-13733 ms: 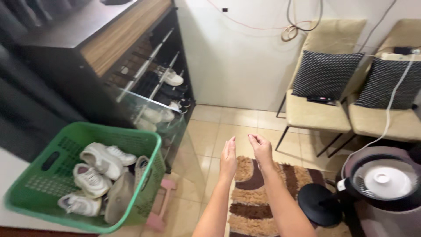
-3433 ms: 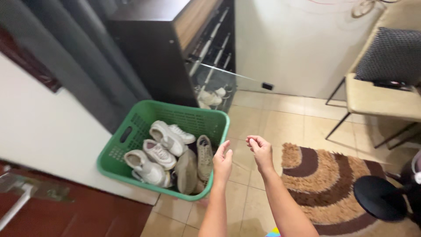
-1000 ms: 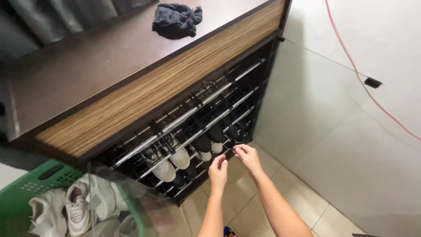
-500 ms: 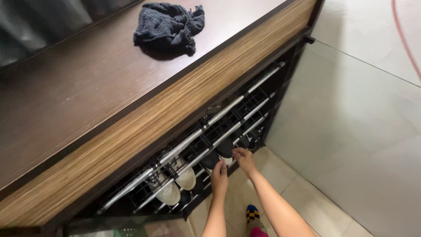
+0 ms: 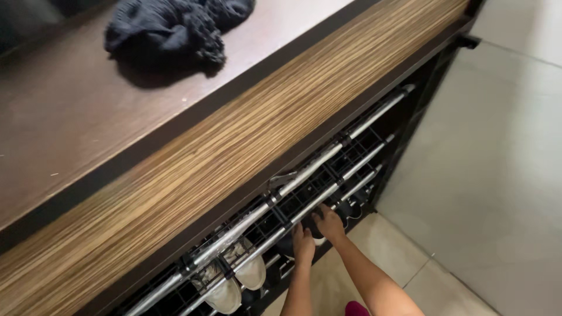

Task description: The person removes shoes from a multi-tier shoe rack and places them into a green laundry basket. The person handles white sneakers, black boots, and black slip-on shoes one at a time, transferring them from the rack to the basket.

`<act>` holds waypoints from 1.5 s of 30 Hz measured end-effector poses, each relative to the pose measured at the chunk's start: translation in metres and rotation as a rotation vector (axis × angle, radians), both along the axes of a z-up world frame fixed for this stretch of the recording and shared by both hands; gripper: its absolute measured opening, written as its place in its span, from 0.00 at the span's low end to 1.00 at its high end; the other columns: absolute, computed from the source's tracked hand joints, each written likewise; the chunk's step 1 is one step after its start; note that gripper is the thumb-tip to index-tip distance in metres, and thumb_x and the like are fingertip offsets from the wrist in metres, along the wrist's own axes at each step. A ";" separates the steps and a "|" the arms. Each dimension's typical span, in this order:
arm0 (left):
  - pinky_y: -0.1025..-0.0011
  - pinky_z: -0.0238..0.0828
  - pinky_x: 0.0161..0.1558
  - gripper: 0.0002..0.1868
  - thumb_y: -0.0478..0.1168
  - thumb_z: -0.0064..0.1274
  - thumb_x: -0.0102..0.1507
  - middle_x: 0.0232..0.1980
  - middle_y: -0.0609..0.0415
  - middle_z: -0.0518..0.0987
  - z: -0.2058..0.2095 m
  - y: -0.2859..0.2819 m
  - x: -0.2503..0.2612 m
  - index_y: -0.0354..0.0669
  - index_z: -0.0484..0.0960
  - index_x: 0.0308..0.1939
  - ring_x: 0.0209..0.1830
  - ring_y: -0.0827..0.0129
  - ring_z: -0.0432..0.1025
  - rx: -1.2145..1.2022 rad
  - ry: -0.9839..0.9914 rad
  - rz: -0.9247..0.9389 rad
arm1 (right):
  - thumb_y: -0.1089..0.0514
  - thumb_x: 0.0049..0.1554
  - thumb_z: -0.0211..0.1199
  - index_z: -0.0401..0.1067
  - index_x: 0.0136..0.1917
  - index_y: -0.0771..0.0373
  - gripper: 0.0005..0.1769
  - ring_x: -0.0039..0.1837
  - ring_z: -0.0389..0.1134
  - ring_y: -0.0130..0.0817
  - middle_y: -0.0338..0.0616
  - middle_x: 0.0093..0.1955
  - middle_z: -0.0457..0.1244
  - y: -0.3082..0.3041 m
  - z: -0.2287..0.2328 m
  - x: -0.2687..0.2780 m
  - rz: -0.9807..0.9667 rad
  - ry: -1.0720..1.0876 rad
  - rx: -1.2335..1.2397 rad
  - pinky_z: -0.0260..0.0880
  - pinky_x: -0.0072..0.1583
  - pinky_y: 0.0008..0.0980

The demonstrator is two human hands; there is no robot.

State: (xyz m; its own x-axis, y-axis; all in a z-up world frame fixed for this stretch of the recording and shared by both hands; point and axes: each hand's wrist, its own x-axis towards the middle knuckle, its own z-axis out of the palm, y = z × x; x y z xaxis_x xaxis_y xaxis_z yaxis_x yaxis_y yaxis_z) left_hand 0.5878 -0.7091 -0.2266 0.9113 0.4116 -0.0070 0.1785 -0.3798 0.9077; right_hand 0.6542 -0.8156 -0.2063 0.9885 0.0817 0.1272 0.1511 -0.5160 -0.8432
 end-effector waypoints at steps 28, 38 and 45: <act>0.60 0.41 0.76 0.43 0.41 0.56 0.64 0.79 0.29 0.49 -0.058 -0.041 -0.006 0.28 0.49 0.76 0.80 0.41 0.46 -0.073 0.185 0.025 | 0.49 0.58 0.55 0.76 0.52 0.60 0.16 0.45 0.74 0.54 0.57 0.42 0.71 -0.027 -0.030 0.000 0.010 0.192 -0.575 0.74 0.48 0.52; 0.61 0.55 0.72 0.41 0.39 0.60 0.59 0.73 0.37 0.62 0.018 -0.121 -0.099 0.34 0.59 0.73 0.73 0.46 0.59 -0.150 0.252 -0.050 | 0.48 0.56 0.55 0.79 0.44 0.57 0.16 0.50 0.72 0.55 0.54 0.45 0.71 -0.117 0.040 -0.108 -0.127 0.343 -0.593 0.72 0.52 0.53; 0.63 0.62 0.70 0.37 0.44 0.63 0.56 0.68 0.41 0.70 0.096 -0.149 -0.160 0.35 0.68 0.66 0.70 0.52 0.66 -0.171 0.205 -0.098 | 0.47 0.56 0.55 0.78 0.43 0.59 0.17 0.49 0.72 0.58 0.58 0.43 0.70 -0.164 0.122 -0.190 -0.317 0.315 -0.552 0.71 0.54 0.54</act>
State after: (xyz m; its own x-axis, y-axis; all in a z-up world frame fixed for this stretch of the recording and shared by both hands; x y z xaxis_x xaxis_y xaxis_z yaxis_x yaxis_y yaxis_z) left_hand 0.4280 -0.8581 -0.1308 0.9190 0.2990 -0.2570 0.3350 -0.2485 0.9089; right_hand 0.4644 -0.9796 -0.0847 0.9582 -0.2460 -0.1458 -0.2852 -0.8594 -0.4243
